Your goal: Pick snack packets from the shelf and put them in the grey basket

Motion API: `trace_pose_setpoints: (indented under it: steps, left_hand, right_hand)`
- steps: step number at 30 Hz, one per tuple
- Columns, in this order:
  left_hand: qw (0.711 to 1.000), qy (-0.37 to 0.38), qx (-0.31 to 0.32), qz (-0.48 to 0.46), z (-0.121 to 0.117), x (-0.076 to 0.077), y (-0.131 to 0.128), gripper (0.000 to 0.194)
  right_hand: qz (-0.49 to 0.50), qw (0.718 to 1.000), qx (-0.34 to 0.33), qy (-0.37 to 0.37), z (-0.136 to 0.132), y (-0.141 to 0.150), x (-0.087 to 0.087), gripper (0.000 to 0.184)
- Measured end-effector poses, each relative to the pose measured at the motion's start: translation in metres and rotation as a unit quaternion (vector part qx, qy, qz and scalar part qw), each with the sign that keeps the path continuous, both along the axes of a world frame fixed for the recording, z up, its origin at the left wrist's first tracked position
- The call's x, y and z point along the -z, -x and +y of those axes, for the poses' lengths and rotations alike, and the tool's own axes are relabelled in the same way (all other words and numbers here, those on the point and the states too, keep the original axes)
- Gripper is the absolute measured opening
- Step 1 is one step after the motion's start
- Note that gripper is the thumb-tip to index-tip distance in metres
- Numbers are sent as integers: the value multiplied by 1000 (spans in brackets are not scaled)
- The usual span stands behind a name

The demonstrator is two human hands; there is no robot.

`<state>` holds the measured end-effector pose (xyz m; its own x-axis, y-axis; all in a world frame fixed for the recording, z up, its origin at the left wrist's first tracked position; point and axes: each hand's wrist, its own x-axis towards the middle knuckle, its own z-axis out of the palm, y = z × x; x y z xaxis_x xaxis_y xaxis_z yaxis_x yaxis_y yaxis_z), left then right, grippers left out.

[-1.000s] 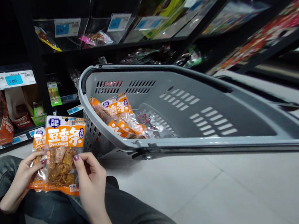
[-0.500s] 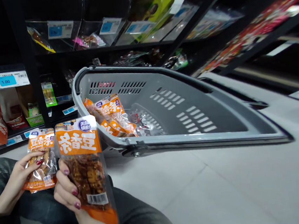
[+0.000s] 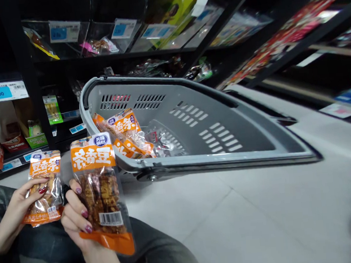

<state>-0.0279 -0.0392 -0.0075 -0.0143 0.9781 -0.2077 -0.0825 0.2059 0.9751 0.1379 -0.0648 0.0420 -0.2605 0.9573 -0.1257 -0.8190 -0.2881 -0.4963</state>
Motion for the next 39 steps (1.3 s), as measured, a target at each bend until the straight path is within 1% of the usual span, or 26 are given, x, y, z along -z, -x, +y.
trace_pose_setpoints:
  steps: [3, 5, 7, 9, 11, 12, 14, 16, 18, 19, 21, 22, 23, 24, 25, 26, 27, 28, 29, 30, 31, 32, 33, 35, 37, 39]
  left_hand:
    - [1000, 11, 3, -10, -1, -1, 0, 25]
    - [1000, 14, 4, -9, -1, 0, -1, 25]
    - [1000, 8, 6, -4, -1, 0, 0, 25]
    - [1000, 0, 6, 1, -1, 0, 0, 25]
    - [1000, -8, 3, 5, 0, 0, 0, 25]
    - [1000, -9, 2, 7, 0, 0, 0, 25]
    - [1000, -9, 4, 9, 0, 0, 0, 24]
    - [1000, -6, 5, 8, 0, 1, 1, 24]
    - [1000, -2, 5, 6, 0, 1, 1, 25]
    - [1000, 2, 7, 5, -1, 0, 1, 25]
    - [1000, 8, 13, -9, -3, -2, 0, 28]
    - [1000, 1, 8, -19, -4, -3, -1, 33]
    - [999, -12, -3, -34, -5, -5, -1, 43]
    - [998, -27, -20, -53, -6, -7, -2, 57]
    - [996, -38, -36, -75, -7, -8, -3, 72]
    - [993, -43, -49, -100, -8, -9, -4, 84]
    - [990, -36, -53, -127, -9, -10, -4, 89]
    - [987, -15, -45, -154, -9, -10, -4, 87]
    - [984, 11, -31, -176, -10, -10, -4, 79]
    - [980, 38, -21, -192, -10, -9, -4, 67]
    - [977, 64, -17, -203, -11, -9, -4, 55]
    - [974, 87, -21, -208, -11, -9, -5, 46]
    - [971, 105, -33, -211, -12, -9, -6, 40]
    - [966, 125, -71, -217, -12, -10, -8, 36]
    - [958, 148, -91, -229, -12, -11, -10, 38]
    - [949, 171, -95, -248, -12, -12, -10, 43]
  right_hand:
    - [4, 999, -20, -38, 0, -1, 5, 35]
    - [22, 995, -49, -85, 0, -1, 10, 36]
    - [54, 982, -97, -155, 0, -2, 15, 38]
    - [94, 960, -151, -217, 0, -2, 18, 40]
    - [119, 944, -188, -243, 0, -3, 19, 41]
    - [116, 943, -194, -245, 0, -4, 19, 41]
    - [69, 951, -185, -240, 1, -5, 19, 42]
    - [-26, 958, -151, -241, 2, -6, 18, 44]
    - [-180, 946, -82, -256, 4, -8, 15, 46]
    - [-275, 928, -27, -251, 4, -9, 14, 47]
    - [-433, 872, 84, -214, 3, -14, 10, 45]
    - [-496, 836, 141, -189, 2, -17, 8, 41]
    - [-553, 792, 199, -168, 1, -21, 7, 35]
    - [-608, 735, 255, -157, -1, -24, 7, 28]
    - [-665, 662, 308, -154, -2, -26, 7, 23]
    - [-724, 571, 355, -151, -3, -28, 8, 20]
    - [-773, 484, 383, -148, -4, -28, 10, 20]
    - [-808, 419, 388, -145, -4, -27, 12, 21]
    - [-833, 378, 379, -143, -3, -25, 14, 23]
    - [-849, 359, 360, -144, -2, -21, 17, 25]
    - [-857, 360, 339, -148, -1, -18, 20, 27]
    - [-856, 376, 320, -155, 0, -13, 22, 28]
    - [-849, 401, 303, -165, 2, -9, 24, 29]
    - [-821, 471, 267, -182, 3, -2, 27, 28]
    - [-784, 544, 228, -192, 4, 2, 29, 25]
    - [-749, 601, 195, -198, 5, 5, 29, 24]
